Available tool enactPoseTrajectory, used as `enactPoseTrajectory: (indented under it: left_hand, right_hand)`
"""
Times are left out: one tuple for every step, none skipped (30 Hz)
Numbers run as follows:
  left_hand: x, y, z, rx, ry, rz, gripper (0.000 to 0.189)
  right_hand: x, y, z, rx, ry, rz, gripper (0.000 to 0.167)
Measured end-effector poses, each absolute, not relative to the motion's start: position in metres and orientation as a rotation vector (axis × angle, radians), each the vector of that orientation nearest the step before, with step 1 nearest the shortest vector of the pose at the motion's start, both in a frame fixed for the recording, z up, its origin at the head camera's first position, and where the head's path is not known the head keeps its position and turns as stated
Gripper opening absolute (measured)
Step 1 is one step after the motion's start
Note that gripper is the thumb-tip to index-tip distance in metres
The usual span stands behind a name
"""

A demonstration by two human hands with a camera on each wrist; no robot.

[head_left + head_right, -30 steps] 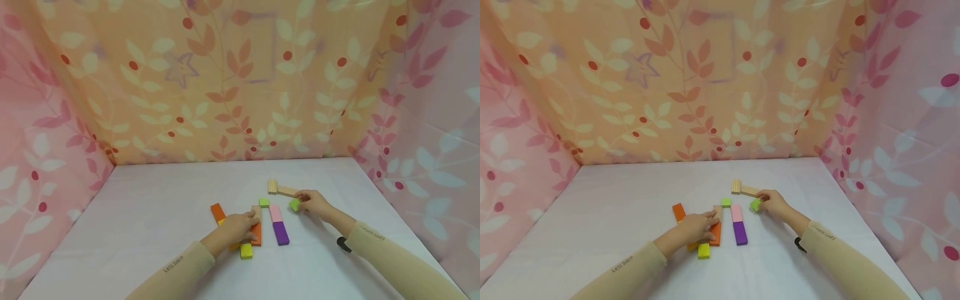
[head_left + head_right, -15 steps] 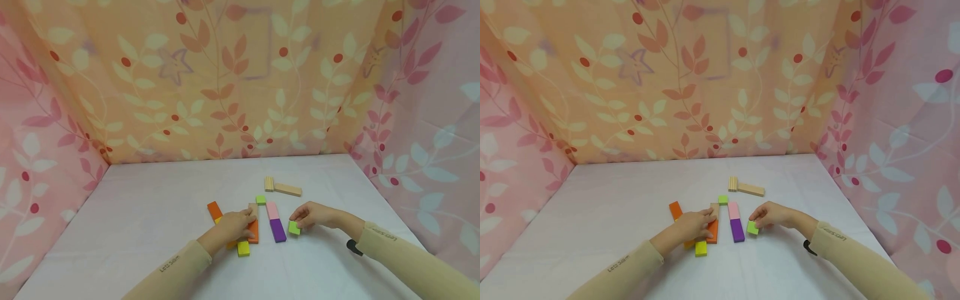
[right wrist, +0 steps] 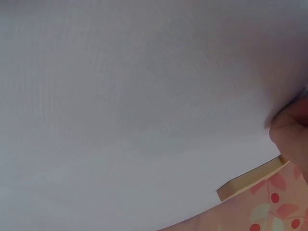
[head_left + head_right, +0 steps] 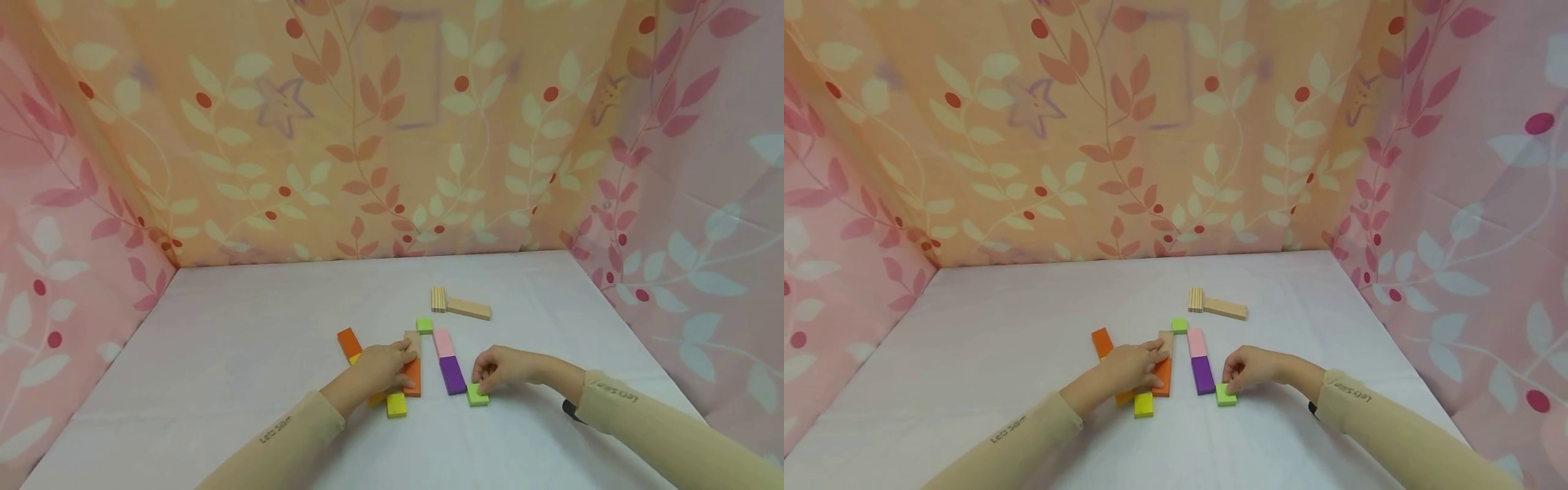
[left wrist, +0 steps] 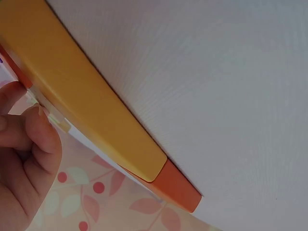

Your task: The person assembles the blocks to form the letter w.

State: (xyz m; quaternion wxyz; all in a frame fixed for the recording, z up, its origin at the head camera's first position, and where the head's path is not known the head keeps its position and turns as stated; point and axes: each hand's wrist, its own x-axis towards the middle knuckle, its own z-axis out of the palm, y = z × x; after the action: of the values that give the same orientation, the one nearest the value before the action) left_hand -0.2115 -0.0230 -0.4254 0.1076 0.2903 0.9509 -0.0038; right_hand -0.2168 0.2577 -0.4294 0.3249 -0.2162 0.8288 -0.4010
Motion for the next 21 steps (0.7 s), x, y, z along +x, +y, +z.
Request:
enactPoseTrajectory:
  left_hand:
    - [-0.2117, -0.0227, -0.4256, 0.853, 2.797, -0.010, 0.067]
    - [-0.2120, -0.0223, -0.4259, 0.850, 2.795, -0.009, 0.067]
    - [-0.2123, -0.0220, -0.4263, 0.848, 2.795, -0.009, 0.067]
    - [-0.2125, -0.0218, -0.4265, 0.846, 2.793, -0.008, 0.067]
    - [-0.2124, -0.0216, -0.4265, 0.844, 2.791, -0.012, 0.067]
    - [-0.2124, -0.0215, -0.4267, 0.843, 2.790, -0.016, 0.068]
    - [-0.2125, -0.0215, -0.4269, 0.844, 2.789, -0.019, 0.068]
    - [-0.2128, -0.0215, -0.4268, 0.845, 2.789, -0.021, 0.068]
    - [-0.2129, -0.0217, -0.4270, 0.845, 2.789, -0.023, 0.068]
    - [-0.2131, -0.0217, -0.4269, 0.843, 2.788, -0.023, 0.068]
    - [-0.2132, -0.0218, -0.4268, 0.841, 2.787, -0.022, 0.068]
    - [-0.2134, -0.0217, -0.4268, 0.840, 2.787, -0.018, 0.068]
    - [-0.2136, -0.0216, -0.4267, 0.840, 2.787, -0.017, 0.068]
    - [-0.2136, -0.0213, -0.4264, 0.839, 2.786, -0.020, 0.068]
    - [-0.2137, -0.0211, -0.4263, 0.839, 2.784, -0.021, 0.068]
    - [-0.2135, -0.0210, -0.4260, 0.839, 2.784, -0.023, 0.068]
    - [-0.2135, -0.0208, -0.4257, 0.841, 2.784, -0.024, 0.068]
    - [-0.2134, -0.0206, -0.4253, 0.841, 2.783, -0.027, 0.068]
    - [-0.2134, -0.0205, -0.4253, 0.840, 2.783, -0.031, 0.068]
    - [-0.2135, -0.0204, -0.4254, 0.838, 2.783, -0.031, 0.068]
    - [-0.2133, -0.0205, -0.4253, 0.835, 2.781, -0.028, 0.068]
  right_hand:
    - [-0.2163, 0.2573, -0.4294, -0.566, 2.182, -1.043, 0.010]
    - [-0.2157, 0.2568, -0.4291, -0.568, 2.195, -1.028, 0.011]
    - [-0.2151, 0.2563, -0.4288, -0.573, 2.210, -1.011, 0.011]
    - [-0.2145, 0.2558, -0.4286, -0.575, 2.221, -0.995, 0.012]
    - [-0.2139, 0.2553, -0.4283, -0.583, 2.232, -0.976, 0.013]
    - [-0.2134, 0.2549, -0.4281, -0.586, 2.241, -0.961, 0.014]
    - [-0.2130, 0.2544, -0.4273, -0.594, 2.247, -0.949, 0.015]
    - [-0.2127, 0.2538, -0.4268, -0.610, 2.251, -0.936, 0.016]
    - [-0.2126, 0.2534, -0.4266, -0.624, 2.253, -0.928, 0.016]
    - [-0.2127, 0.2530, -0.4264, -0.636, 2.253, -0.924, 0.016]
    - [-0.2127, 0.2527, -0.4261, -0.647, 2.253, -0.921, 0.017]
    - [-0.2128, 0.2525, -0.4259, -0.652, 2.253, -0.920, 0.017]
    - [-0.2128, 0.2524, -0.4258, -0.656, 2.252, -0.921, 0.017]
    - [-0.2129, 0.2526, -0.4263, -0.655, 2.252, -0.923, 0.017]
    - [-0.2129, 0.2528, -0.4267, -0.651, 2.252, -0.925, 0.017]
    - [-0.2130, 0.2526, -0.4268, -0.649, 2.249, -0.927, 0.017]
    - [-0.2131, 0.2526, -0.4270, -0.649, 2.249, -0.927, 0.017]
    - [-0.2132, 0.2528, -0.4272, -0.649, 2.247, -0.929, 0.016]
    - [-0.2132, 0.2528, -0.4274, -0.650, 2.245, -0.933, 0.016]
    - [-0.2133, 0.2528, -0.4275, -0.649, 2.241, -0.935, 0.016]
    - [-0.2133, 0.2527, -0.4275, -0.646, 2.237, -0.938, 0.015]
